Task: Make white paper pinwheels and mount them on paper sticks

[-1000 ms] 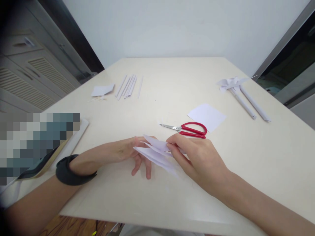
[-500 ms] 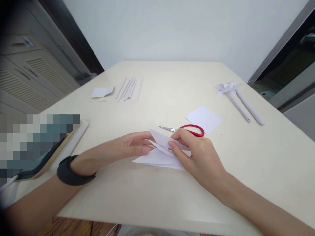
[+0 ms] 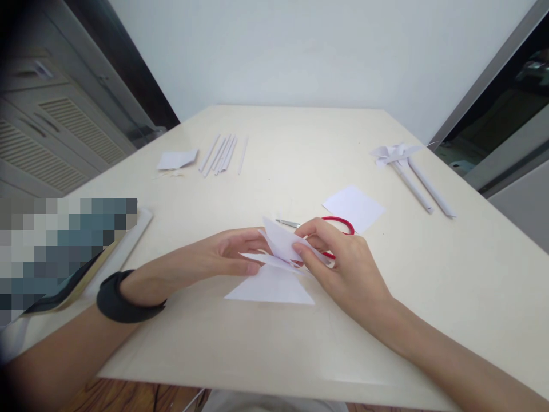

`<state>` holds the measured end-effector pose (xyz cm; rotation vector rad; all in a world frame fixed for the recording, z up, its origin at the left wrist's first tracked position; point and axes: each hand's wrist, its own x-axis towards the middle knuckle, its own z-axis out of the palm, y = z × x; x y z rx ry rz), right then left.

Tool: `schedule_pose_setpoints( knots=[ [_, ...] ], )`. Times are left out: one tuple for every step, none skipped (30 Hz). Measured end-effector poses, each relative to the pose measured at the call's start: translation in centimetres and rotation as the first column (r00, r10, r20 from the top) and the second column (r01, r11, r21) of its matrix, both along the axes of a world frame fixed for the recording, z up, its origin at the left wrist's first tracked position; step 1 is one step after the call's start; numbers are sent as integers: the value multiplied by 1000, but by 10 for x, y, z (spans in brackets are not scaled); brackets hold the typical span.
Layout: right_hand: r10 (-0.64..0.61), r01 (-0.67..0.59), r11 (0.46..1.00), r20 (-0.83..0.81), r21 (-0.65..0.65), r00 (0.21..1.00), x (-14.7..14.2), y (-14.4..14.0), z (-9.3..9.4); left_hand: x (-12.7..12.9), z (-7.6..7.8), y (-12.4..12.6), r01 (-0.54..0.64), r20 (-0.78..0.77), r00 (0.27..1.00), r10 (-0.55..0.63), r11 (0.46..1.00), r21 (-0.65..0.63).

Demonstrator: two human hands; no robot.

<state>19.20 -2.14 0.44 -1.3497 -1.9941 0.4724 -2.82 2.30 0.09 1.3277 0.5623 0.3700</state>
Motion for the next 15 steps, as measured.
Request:
schedule_pose_setpoints(
  knots=[
    [7, -7, 1000, -3, -8, 1000, 0, 0, 0, 0, -1, 0, -3, -5, 1000, 3, 1000, 2],
    [13, -13, 1000, -6, -19, 1000, 0, 0, 0, 0, -2, 0, -9, -4, 1000, 9, 1000, 6],
    [19, -19, 999, -6, -32, 1000, 0, 0, -1, 0, -3, 1, -17, -4, 1000, 17, 1000, 6],
    [24, -24, 999, -4, -45, 1000, -1, 0, -1, 0, -4, 1, -23, -9, 1000, 23, 1000, 1],
    [29, -29, 998, -4, -57, 1000, -1, 0, -1, 1, -4, 1, -30, -15, 999, 30, 999, -10],
    [33, -34, 997, -13, -67, 999, -1, -1, -1, 2, -5, 2, -33, -19, 999, 33, 999, -22],
    [39, -42, 996, -32, -75, 999, -2, -2, -1, 3, -5, 2, -33, -22, 999, 32, 999, -34],
    [45, -50, 995, -57, -82, 997, -2, -2, -1, 4, -4, 2, -26, -28, 999, 25, 999, -48],
    [52, -59, 995, -80, -86, 995, -3, -3, -1, 5, -4, 3, -16, -30, 999, 14, 998, -59],
    [61, -69, 994, -92, -86, 994, -3, -3, -1, 6, -4, 3, -8, -25, 1000, 7, 998, -65],
    [74, -81, 993, -86, -84, 994, -3, -3, -1, 6, -3, 4, -3, -17, 1000, 2, 998, -66],
    [89, -94, 992, -62, -80, 994, -4, -3, -1, 7, -3, 4, -1, -12, 1000, 0, 998, -64],
    [104, -106, 992, -27, -74, 994, -3, -3, -1, 7, -3, 4, 0, -6, 1000, 0, 998, -60],
    [119, -118, 991, 9, -67, 993, -3, -2, 0, 7, -3, 4, 1, 0, 1000, -1, 999, -52],
    [134, -131, 990, 38, -59, 990, -3, -2, 0, 7, -3, 4, 1, 3, 1000, 0, 999, -45]
  ],
)
